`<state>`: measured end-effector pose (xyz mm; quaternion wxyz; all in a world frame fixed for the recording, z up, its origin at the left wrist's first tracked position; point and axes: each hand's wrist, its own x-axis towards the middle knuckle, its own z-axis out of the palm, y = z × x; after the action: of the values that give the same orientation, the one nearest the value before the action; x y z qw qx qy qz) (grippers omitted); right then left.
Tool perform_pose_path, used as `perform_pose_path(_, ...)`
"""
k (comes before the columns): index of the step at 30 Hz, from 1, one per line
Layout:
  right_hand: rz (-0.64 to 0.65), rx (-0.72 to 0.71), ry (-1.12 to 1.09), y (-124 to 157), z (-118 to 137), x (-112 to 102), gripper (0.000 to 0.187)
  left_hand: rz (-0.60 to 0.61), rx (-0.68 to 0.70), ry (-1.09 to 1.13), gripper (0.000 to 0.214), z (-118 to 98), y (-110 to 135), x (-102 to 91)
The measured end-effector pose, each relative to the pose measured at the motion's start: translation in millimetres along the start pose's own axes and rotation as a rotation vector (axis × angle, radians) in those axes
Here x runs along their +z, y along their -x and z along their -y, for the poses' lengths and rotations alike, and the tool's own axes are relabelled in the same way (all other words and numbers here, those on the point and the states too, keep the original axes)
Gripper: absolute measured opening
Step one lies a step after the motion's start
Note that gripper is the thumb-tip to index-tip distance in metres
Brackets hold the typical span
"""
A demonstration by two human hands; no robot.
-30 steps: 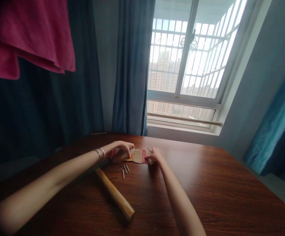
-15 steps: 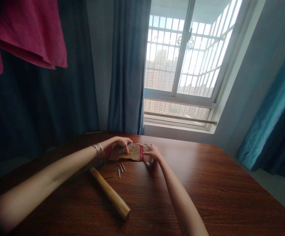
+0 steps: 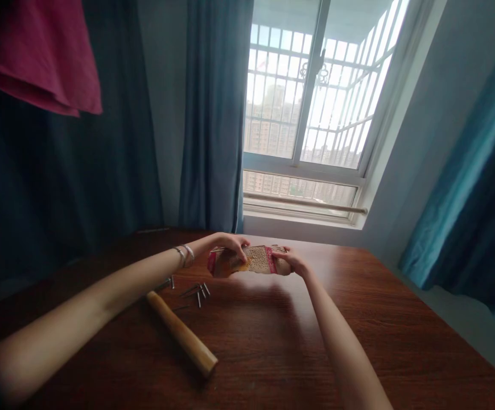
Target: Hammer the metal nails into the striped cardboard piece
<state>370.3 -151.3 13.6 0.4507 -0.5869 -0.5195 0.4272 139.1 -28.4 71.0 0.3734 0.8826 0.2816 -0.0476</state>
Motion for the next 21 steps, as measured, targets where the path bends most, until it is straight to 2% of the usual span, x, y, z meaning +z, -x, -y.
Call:
perform_pose_path(3, -0.007, 0.029, -0.039, 17, -9, -20, 0.042, 0.076, 0.007, 0.085, 0.037, -9, -10, 14.7)
perform_pose_path(9, -0.035, 0.110, -0.114, 48, -34, -43, 0.042, 0.078, -0.017, 0.152, 0.040, -8, -27, 51.7)
perform_pose_path(14, -0.064, 0.112, -0.077, 57, -50, -40, 0.040, 0.097, -0.042, 0.164, 0.042, 5, -38, 67.3)
perform_pose_path(21, -0.082, 0.056, -0.097, 57, -59, -28, 0.044, 0.203, -0.069, 0.294, 0.060, 10, -42, 64.4)
